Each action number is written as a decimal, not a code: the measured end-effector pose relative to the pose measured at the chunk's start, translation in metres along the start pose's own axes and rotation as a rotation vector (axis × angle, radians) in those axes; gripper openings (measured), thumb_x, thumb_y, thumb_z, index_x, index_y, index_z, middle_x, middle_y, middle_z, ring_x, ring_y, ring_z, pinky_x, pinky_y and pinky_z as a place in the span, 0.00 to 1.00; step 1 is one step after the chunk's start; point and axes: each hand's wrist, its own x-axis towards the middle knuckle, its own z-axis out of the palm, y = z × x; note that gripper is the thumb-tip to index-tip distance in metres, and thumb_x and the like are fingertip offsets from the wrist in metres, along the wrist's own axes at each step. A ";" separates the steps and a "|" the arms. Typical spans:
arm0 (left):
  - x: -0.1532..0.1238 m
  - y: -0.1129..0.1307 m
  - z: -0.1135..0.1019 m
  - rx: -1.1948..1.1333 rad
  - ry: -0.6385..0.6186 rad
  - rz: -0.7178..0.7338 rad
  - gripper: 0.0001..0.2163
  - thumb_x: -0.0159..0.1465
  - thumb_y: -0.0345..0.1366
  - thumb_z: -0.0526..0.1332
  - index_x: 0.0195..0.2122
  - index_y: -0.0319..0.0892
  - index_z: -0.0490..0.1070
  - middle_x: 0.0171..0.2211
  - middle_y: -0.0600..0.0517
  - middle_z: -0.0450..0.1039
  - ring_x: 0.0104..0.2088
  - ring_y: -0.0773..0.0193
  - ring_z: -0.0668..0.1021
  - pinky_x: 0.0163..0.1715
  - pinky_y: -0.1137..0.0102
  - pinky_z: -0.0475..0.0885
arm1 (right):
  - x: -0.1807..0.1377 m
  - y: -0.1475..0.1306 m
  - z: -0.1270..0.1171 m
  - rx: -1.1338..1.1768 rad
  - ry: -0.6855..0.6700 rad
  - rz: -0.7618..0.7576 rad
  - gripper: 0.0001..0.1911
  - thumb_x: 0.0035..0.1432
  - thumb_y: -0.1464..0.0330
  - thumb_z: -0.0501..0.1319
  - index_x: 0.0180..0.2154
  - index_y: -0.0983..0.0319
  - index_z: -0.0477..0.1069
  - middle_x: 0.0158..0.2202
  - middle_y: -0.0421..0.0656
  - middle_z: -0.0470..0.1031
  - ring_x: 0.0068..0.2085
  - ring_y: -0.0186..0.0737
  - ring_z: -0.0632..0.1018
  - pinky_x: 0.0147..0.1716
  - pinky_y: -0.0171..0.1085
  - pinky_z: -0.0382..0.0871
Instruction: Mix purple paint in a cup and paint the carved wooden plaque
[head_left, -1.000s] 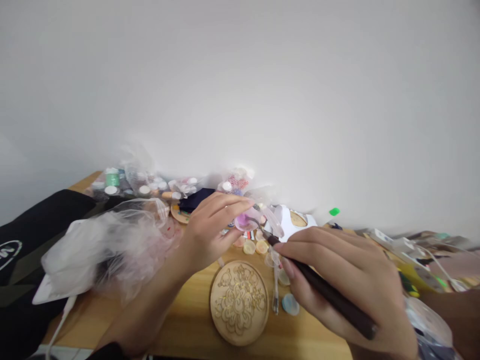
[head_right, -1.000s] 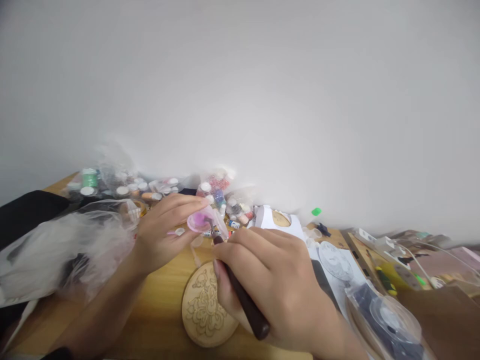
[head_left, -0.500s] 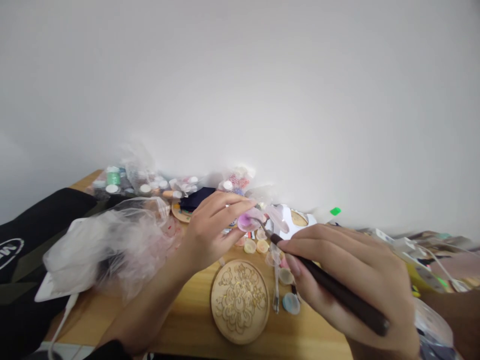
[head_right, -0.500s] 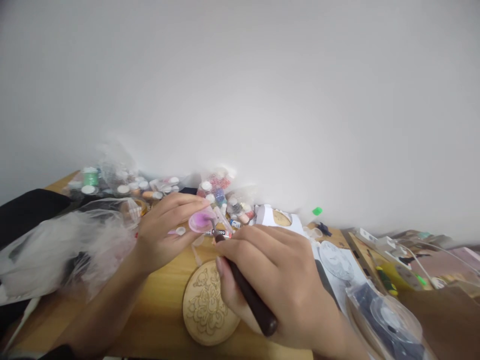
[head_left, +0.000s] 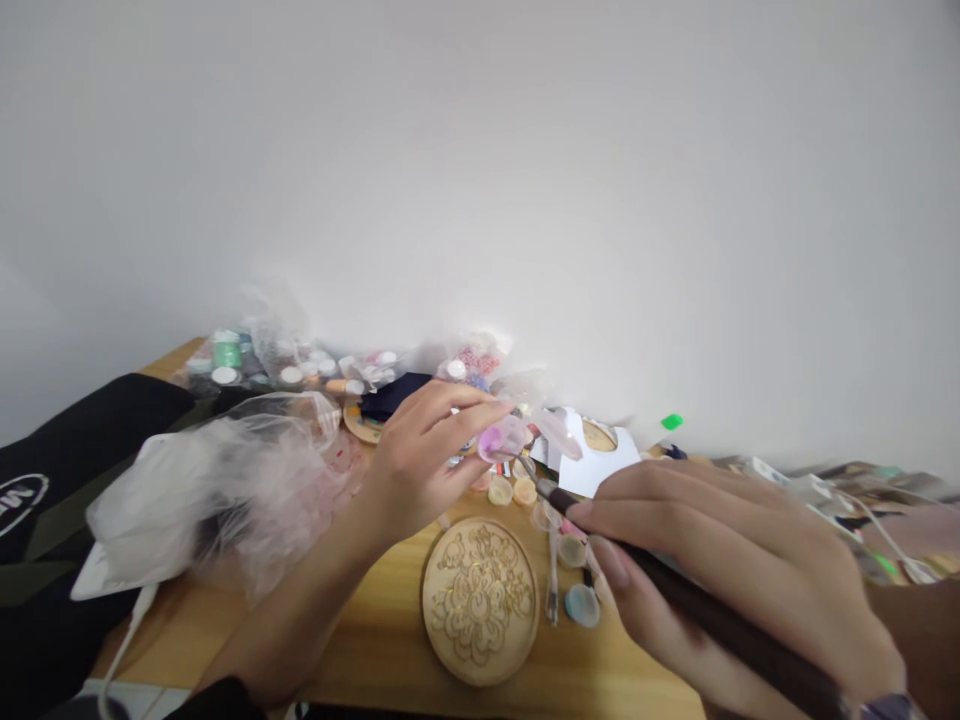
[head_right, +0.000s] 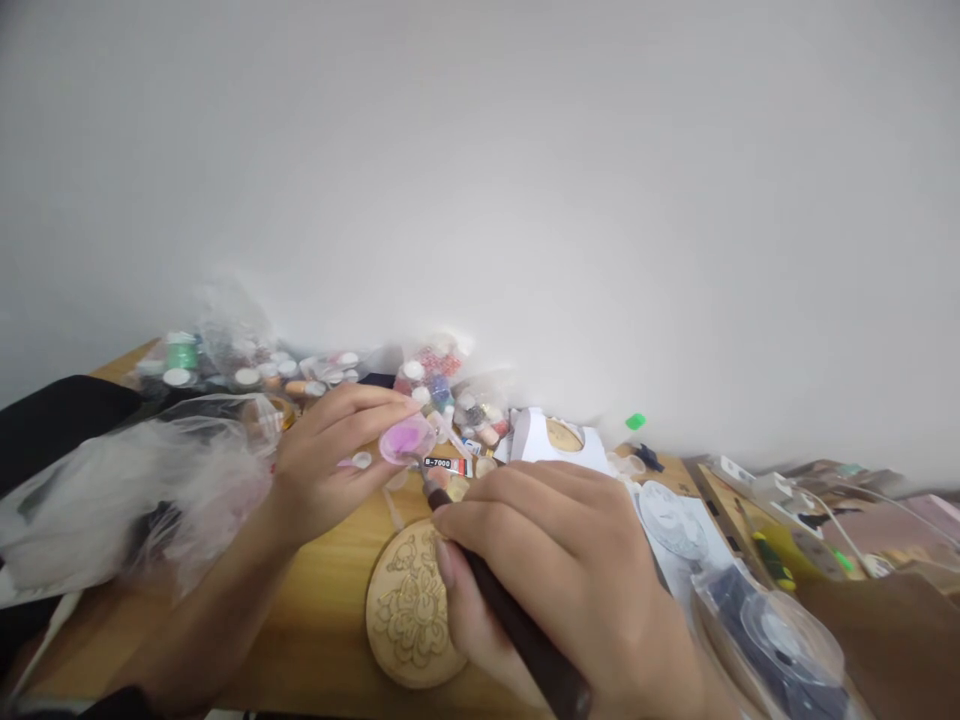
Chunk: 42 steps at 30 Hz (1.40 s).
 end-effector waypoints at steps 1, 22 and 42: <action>0.001 0.001 0.000 0.000 -0.005 -0.003 0.13 0.62 0.25 0.64 0.48 0.42 0.73 0.41 0.47 0.78 0.40 0.61 0.79 0.40 0.66 0.76 | 0.000 0.000 0.000 0.001 -0.007 0.008 0.05 0.62 0.74 0.59 0.37 0.58 0.72 0.28 0.39 0.79 0.28 0.34 0.79 0.28 0.34 0.74; 0.003 0.005 -0.001 -0.005 -0.010 -0.026 0.12 0.62 0.29 0.67 0.47 0.41 0.74 0.39 0.47 0.78 0.38 0.61 0.78 0.39 0.67 0.75 | -0.002 0.000 0.005 -0.018 -0.013 -0.019 0.05 0.61 0.75 0.59 0.36 0.60 0.73 0.28 0.38 0.78 0.28 0.33 0.79 0.28 0.33 0.73; 0.001 0.006 -0.001 0.081 0.020 0.024 0.13 0.60 0.25 0.66 0.46 0.41 0.74 0.38 0.47 0.77 0.38 0.61 0.77 0.38 0.66 0.73 | -0.005 0.001 0.009 0.001 0.048 0.000 0.06 0.61 0.76 0.59 0.36 0.62 0.72 0.28 0.39 0.77 0.27 0.31 0.77 0.27 0.33 0.70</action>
